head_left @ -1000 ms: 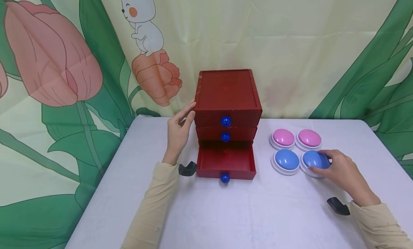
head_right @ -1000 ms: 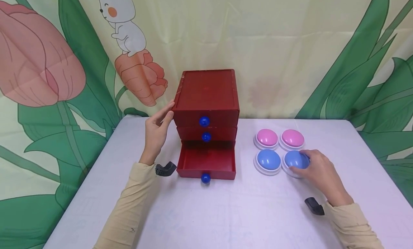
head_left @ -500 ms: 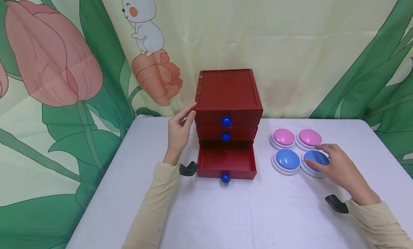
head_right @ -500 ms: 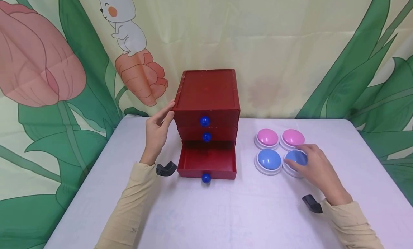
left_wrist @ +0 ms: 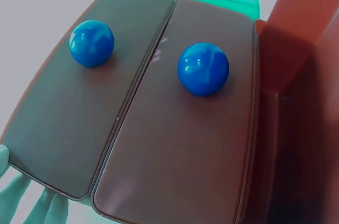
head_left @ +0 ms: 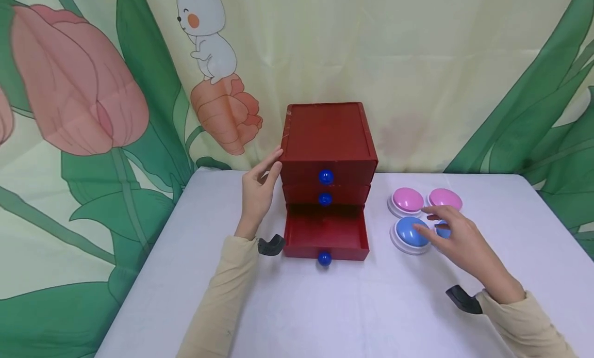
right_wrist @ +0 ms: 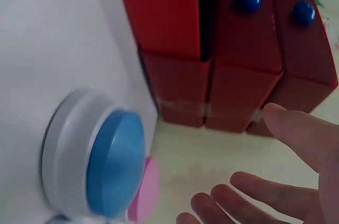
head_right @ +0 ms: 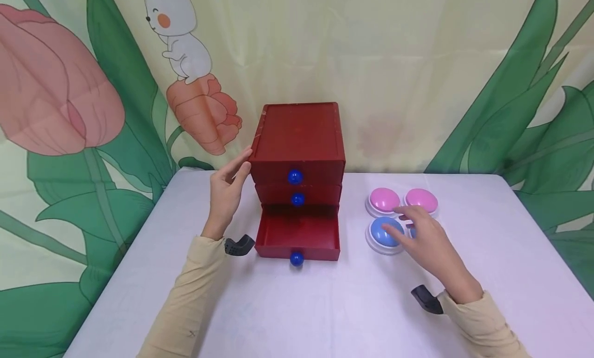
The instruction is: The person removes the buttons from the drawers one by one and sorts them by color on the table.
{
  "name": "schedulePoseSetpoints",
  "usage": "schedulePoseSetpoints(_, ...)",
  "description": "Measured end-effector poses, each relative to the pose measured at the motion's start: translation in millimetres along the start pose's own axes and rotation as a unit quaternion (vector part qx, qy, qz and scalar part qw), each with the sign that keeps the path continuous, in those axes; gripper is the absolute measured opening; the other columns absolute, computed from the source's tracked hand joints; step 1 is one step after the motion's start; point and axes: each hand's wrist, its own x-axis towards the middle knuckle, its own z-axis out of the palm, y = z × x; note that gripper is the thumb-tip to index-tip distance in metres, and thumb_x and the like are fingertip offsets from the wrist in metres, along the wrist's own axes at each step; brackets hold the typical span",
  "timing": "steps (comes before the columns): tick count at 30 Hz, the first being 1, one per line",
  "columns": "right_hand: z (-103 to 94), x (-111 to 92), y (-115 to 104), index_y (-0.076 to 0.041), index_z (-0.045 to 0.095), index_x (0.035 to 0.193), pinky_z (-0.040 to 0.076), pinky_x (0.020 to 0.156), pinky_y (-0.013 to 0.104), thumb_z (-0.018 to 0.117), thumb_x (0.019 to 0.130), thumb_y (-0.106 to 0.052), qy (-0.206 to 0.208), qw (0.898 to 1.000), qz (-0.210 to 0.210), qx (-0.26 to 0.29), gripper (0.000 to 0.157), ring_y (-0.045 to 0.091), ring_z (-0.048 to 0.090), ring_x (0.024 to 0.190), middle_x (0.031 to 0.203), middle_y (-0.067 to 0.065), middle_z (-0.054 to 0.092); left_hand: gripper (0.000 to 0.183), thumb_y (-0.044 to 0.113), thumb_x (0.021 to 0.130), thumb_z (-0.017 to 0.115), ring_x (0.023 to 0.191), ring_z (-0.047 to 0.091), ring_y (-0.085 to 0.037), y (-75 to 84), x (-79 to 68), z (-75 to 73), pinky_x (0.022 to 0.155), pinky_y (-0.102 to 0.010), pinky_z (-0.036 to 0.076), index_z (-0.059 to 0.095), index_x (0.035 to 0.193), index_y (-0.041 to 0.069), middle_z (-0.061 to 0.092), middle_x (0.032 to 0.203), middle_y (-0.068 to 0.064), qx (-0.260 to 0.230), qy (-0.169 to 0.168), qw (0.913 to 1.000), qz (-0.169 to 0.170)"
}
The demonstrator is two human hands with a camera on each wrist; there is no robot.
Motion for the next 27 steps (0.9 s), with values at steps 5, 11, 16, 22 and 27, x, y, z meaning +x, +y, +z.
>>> schedulePoseSetpoints(5, 8.9, 2, -18, 0.003, 0.062, 0.124, 0.055, 0.085, 0.052, 0.078, 0.087, -0.019, -0.003, 0.999, -0.032, 0.038, 0.046, 0.038, 0.065, 0.102, 0.113, 0.022, 0.067, 0.036, 0.008, 0.099, 0.059, 0.123, 0.06, -0.024, 0.3, 0.6, 0.2, 0.1, -0.037, 0.052, 0.06, 0.134, 0.0, 0.058, 0.142, -0.011, 0.002, 0.002, 1.0, 0.003)
schedulePoseSetpoints(11, 15.7, 1, -38, -0.003, 0.065, 0.123, 0.056, 0.084, 0.045, 0.077, 0.088, -0.02, -0.012, 0.997, -0.05, 0.059, 0.041, 0.029, 0.069, 0.097, 0.113, 0.012, 0.07, 0.037, 0.009, 0.1, 0.059, 0.123, 0.06, -0.025, 0.5, 0.3, 0.2, 0.101, -0.043, 0.051, 0.059, 0.135, -0.001, 0.057, 0.142, -0.012, 0.004, -0.003, 1.0, 0.0)
schedulePoseSetpoints(16, 24.8, 0, -51, -0.005, 0.064, 0.126, 0.057, 0.086, 0.047, 0.074, 0.091, -0.026, -0.046, 0.995, -0.039, 0.086, 0.042, 0.03, 0.07, 0.098, 0.117, 0.012, 0.069, 0.036, 0.009, 0.1, 0.059, 0.123, 0.059, -0.024, 1.5, 0.8, 0.0, 0.101, -0.04, 0.052, 0.06, 0.135, 0.0, 0.057, 0.142, -0.012, 0.0, 0.0, 1.0, -0.002)
schedulePoseSetpoints(22, 40.3, -4, -61, -0.005, 0.065, 0.124, 0.058, 0.085, 0.045, 0.073, 0.091, -0.024, -0.076, 0.99, -0.041, 0.109, 0.039, 0.024, 0.07, 0.097, 0.117, 0.012, 0.069, 0.036, 0.008, 0.099, 0.059, 0.123, 0.059, -0.026, 3.0, 1.2, 0.2, 0.101, -0.035, 0.052, 0.059, 0.134, -0.001, 0.057, 0.141, -0.014, 0.0, 0.003, 1.0, 0.0)
schedulePoseSetpoints(27, 47.5, -8, -67, -0.006, 0.067, 0.122, 0.059, 0.085, 0.043, 0.074, 0.091, -0.02, -0.086, 0.986, -0.041, 0.135, 0.035, 0.021, 0.069, 0.098, 0.116, 0.011, 0.069, 0.036, 0.006, 0.099, 0.059, 0.124, 0.059, -0.026, 3.6, 0.0, 1.3, 0.1, -0.035, 0.052, 0.059, 0.134, -0.002, 0.057, 0.141, -0.015, -0.005, 0.001, 1.0, 0.0)
